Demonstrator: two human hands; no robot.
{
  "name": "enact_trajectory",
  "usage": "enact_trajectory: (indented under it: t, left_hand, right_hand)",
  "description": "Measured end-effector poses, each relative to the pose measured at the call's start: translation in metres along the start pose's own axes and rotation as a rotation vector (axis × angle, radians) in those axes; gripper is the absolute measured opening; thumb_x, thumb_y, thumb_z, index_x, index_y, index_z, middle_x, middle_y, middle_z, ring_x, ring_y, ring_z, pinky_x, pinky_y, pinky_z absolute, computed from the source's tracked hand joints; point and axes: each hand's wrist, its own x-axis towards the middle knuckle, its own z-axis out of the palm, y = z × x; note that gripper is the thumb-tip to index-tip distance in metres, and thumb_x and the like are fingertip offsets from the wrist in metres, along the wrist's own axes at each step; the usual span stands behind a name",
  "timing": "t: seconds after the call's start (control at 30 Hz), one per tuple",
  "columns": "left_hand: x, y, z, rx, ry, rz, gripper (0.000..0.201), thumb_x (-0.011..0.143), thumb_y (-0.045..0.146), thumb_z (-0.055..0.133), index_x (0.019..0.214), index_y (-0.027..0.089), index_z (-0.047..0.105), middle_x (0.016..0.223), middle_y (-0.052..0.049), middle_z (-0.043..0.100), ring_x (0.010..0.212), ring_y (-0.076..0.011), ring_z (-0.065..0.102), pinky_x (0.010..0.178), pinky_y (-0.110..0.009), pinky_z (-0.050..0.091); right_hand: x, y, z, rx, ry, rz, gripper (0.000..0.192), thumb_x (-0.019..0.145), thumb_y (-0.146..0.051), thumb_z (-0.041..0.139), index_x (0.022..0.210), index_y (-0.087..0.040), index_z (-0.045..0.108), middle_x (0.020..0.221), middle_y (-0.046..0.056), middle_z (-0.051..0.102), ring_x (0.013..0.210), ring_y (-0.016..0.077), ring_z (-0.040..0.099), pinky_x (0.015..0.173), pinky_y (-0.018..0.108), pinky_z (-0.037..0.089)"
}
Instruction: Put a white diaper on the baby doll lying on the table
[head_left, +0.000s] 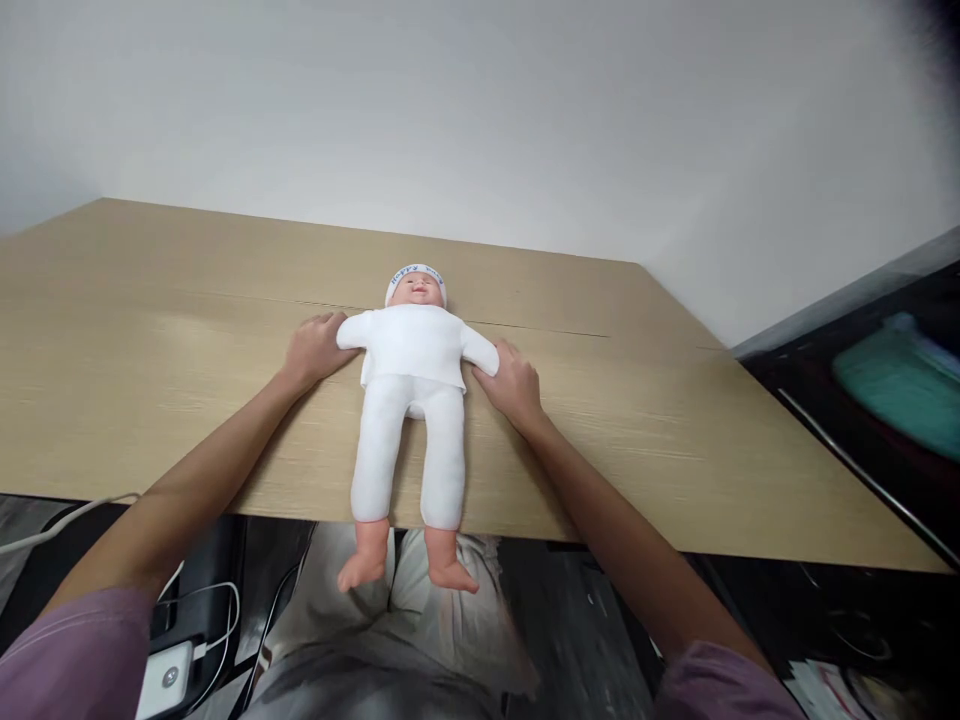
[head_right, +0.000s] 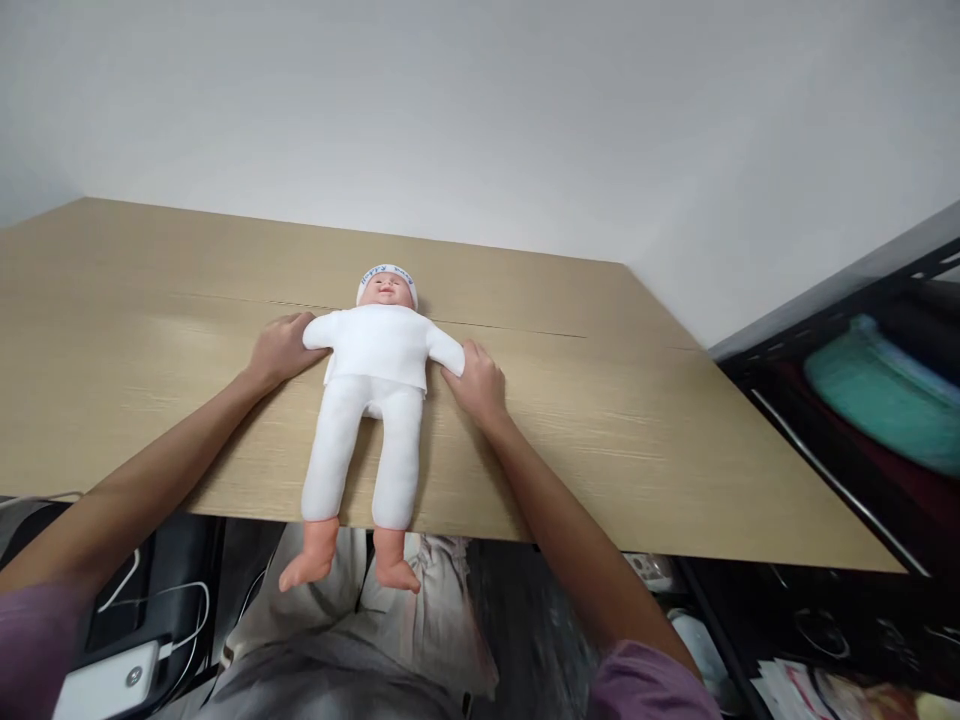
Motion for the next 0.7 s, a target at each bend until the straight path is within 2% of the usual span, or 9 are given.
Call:
enact_trajectory:
  t: [0.13,0.3,0.53,0.7]
  left_hand:
    - [0.03,-0.012,0.011,-0.001,0.054,-0.002,0.048,0.099,0.069,0.063,0.105,0.022,0.07,0.11,-0.018,0.08,0.108,-0.0373,0.073,0.088,-0.042,0.048]
    - [0.064,-0.025,0.026,0.014,0.092,-0.02,0.048,0.098,0.068,0.064,0.107,0.021,0.071,0.111,-0.018,0.078,0.107,-0.0367,0.071,0.091,-0.043,0.046]
    - [0.106,-0.032,0.039,0.032,0.101,-0.077,0.051,0.096,0.068,0.066,0.112,0.019,0.071,0.117,-0.019,0.077,0.112,-0.0389,0.069,0.092,-0.043,0.045]
    - [0.131,-0.045,0.047,0.057,0.106,-0.099,0.053,0.094,0.069,0.069,0.113,0.019,0.072,0.118,-0.02,0.078,0.113,-0.0407,0.068,0.091,-0.044,0.044]
  right_hand:
    - [0.029,0.005,0.013,0.069,0.043,-0.041,0.043,0.097,-0.037,0.069,0.137,-0.021,0.068,0.128,0.016,0.08,0.106,0.0359,0.073,0.085,0.041,0.055]
    - [0.063,0.012,0.028,0.047,0.074,-0.036,0.043,0.098,-0.042,0.068,0.135,-0.02,0.067,0.125,0.017,0.08,0.102,0.0365,0.072,0.085,0.043,0.056]
    - [0.113,0.024,0.047,0.01,0.107,-0.102,0.038,0.103,-0.044,0.066,0.132,-0.02,0.065,0.124,0.017,0.078,0.11,0.0372,0.069,0.092,0.046,0.057]
    - [0.145,0.032,0.06,-0.034,0.102,-0.147,0.038,0.104,-0.044,0.066,0.132,-0.019,0.065,0.124,0.018,0.077,0.113,0.0386,0.066,0.097,0.05,0.057]
